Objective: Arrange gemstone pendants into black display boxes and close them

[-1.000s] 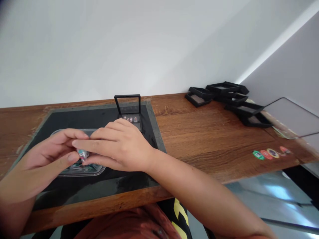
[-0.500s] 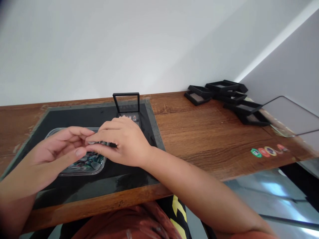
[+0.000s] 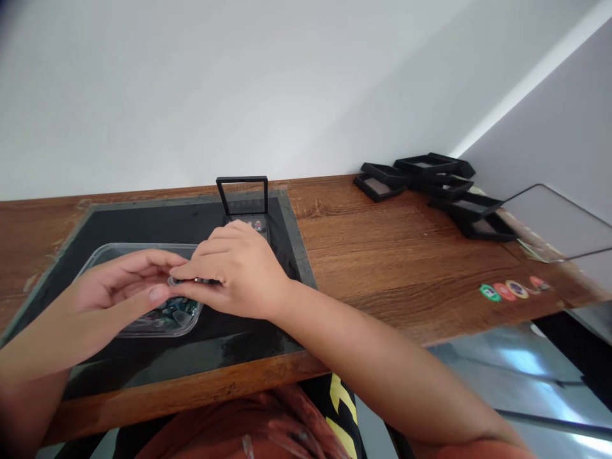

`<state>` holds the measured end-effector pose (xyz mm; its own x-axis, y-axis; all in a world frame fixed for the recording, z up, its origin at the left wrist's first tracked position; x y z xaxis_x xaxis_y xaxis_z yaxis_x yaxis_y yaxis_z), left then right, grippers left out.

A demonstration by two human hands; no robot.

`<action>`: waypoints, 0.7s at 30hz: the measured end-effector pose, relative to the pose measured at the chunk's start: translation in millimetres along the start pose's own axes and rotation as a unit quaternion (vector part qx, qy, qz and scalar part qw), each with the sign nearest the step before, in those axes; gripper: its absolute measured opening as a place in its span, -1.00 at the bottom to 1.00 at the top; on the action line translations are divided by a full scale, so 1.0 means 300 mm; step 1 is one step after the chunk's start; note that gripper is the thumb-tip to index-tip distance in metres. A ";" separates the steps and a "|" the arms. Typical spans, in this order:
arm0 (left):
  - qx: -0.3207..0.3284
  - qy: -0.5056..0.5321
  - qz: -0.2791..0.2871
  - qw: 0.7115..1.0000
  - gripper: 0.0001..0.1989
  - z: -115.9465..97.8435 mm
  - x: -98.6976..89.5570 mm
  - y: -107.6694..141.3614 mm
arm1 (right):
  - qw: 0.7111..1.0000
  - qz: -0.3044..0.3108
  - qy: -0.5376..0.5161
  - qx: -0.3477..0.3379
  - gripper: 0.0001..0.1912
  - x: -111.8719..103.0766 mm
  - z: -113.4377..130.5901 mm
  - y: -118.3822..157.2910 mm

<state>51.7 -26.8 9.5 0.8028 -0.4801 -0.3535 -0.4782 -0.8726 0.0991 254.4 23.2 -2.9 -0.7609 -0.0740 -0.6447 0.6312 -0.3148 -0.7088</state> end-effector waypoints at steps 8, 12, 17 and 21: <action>-0.011 0.015 -0.020 1.000 -0.66 -0.006 0.000 -0.001 | 0.998 0.035 0.055 -0.001 -0.80 0.004 0.007 0.001; -0.004 0.028 -0.043 0.999 -0.73 -0.010 -0.002 -0.003 | 0.997 0.051 0.053 -0.001 -0.79 0.000 0.009 0.000; 0.021 0.054 -0.079 0.995 -0.81 -0.007 -0.010 -0.006 | 0.997 0.066 0.050 -0.011 -0.79 -0.009 0.014 -0.001; 0.037 0.078 -0.099 0.991 -0.78 -0.008 -0.013 -0.011 | 0.996 0.075 0.054 -0.007 -0.76 -0.008 0.014 0.002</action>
<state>50.9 -22.0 12.8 0.9259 -0.3140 -0.2099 -0.3267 -0.9447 -0.0281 255.8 19.3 -0.6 -0.6378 -0.0167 -0.7700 0.7389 -0.2952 -0.6057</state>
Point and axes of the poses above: each hand's wrist, its own y-axis away from the middle knuckle, its own x-axis out of the palm, z = x × y, the point moved 2 cm from there along -y, towards the middle knuckle, and after that the axes turned 12 degrees about z, right-handed, at the moved point
